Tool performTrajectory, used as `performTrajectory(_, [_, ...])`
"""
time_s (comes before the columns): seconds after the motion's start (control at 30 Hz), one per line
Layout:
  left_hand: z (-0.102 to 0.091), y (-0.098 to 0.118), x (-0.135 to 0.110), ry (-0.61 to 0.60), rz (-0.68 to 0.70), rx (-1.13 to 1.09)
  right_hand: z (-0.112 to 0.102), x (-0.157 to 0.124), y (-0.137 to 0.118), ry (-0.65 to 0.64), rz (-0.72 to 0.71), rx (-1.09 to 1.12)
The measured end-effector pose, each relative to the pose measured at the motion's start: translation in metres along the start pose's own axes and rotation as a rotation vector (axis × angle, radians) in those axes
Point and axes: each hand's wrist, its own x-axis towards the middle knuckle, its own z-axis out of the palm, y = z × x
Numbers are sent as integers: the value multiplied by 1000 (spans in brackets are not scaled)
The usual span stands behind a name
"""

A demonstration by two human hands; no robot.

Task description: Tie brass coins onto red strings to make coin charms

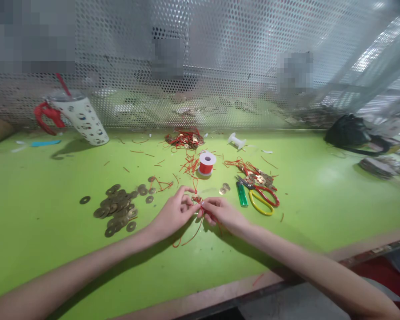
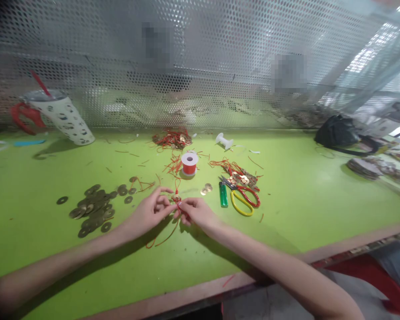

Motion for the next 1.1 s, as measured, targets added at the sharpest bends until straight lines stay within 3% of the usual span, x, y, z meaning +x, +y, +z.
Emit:
performTrajectory(0.17, [-1, 2, 4, -57, 43, 117, 2, -4, -4, 9, -28, -130])
performTrajectory(0.5, [-5, -7, 15, -148, 1, 75, -4, 2, 6, -32, -38, -13])
performTrajectory(0.67, [-7, -4, 14, -165, 106, 174, -7, 1, 6, -51, 2, 12])
performTrajectory(1.1, [-11, -17, 13, -146, 297, 400, -12, -12, -8, -27, 3, -292])
